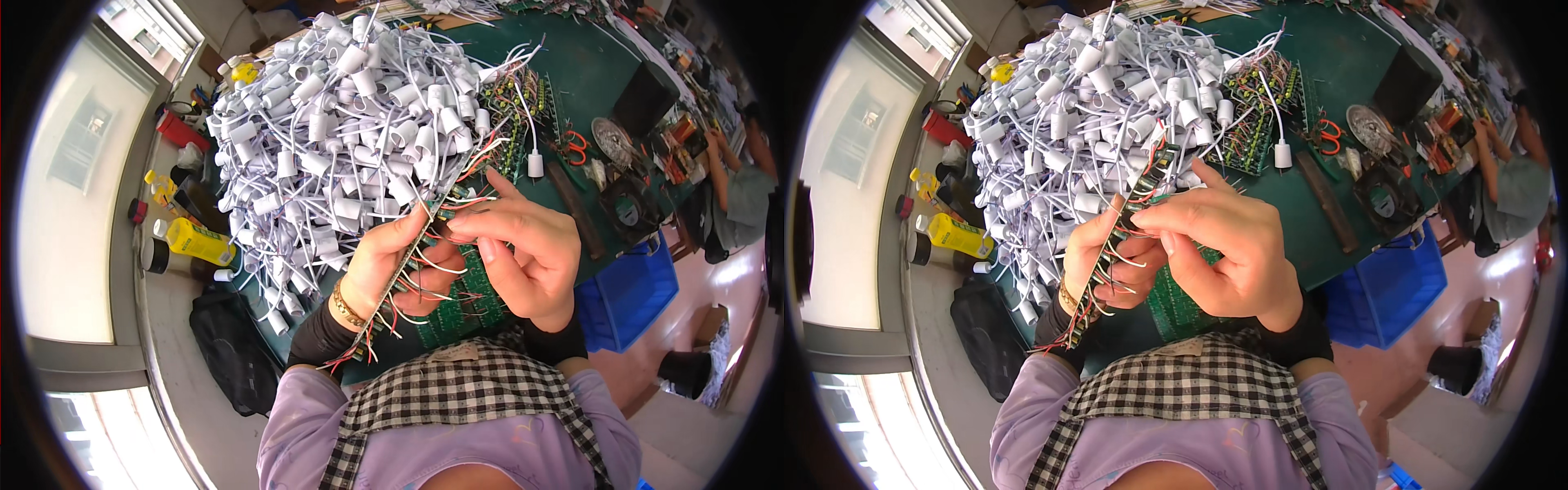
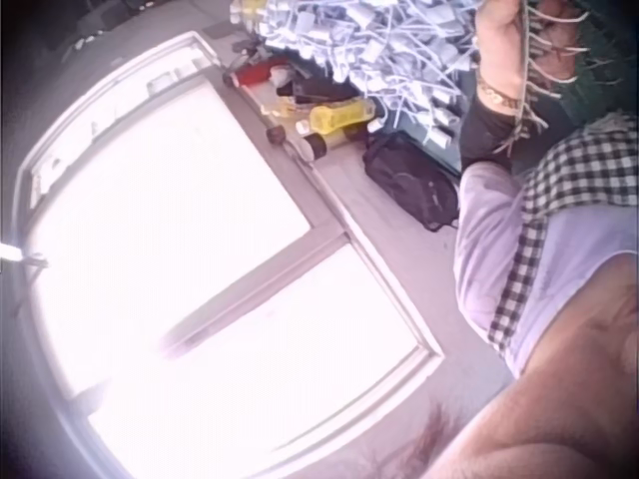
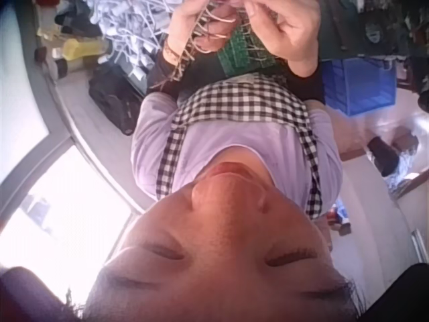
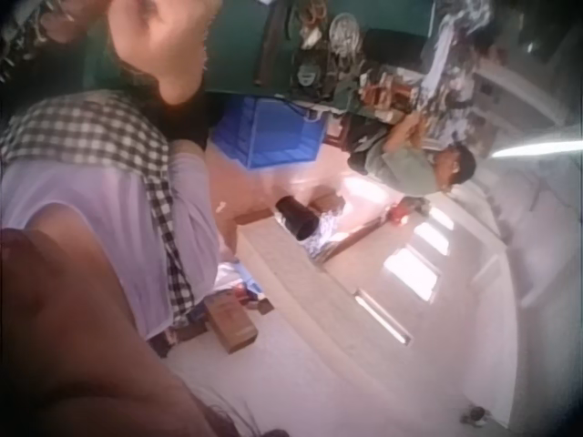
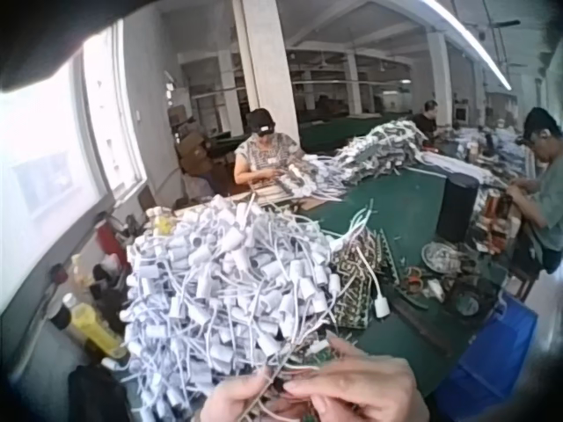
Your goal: The person assembles small circuit boards by hand, inserting wires and connectors into plastic casings.
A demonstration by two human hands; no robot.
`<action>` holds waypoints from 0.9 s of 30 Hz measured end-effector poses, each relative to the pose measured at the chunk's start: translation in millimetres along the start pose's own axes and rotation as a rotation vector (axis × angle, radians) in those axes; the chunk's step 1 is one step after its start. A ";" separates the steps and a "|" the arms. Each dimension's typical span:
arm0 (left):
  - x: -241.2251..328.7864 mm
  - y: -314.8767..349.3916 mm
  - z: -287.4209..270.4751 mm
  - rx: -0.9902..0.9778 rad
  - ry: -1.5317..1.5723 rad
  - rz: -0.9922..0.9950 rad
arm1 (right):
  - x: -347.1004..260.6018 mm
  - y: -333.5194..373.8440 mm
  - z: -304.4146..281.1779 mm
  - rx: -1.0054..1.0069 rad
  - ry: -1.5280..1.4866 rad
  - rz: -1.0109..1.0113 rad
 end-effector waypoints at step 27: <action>11.4 -2.1 -10.5 0.057 -0.222 0.147 | 0.7 8.6 14.0 0.239 0.286 -0.020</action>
Point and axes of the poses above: each hand's wrist, its own y-axis away from the middle knuckle, its own z-axis out of the palm, x = y × z, the point moved 9 cm from there along -y, towards the middle knuckle, and after that the axes turned 7 degrees about z, right-handed, at the moved point
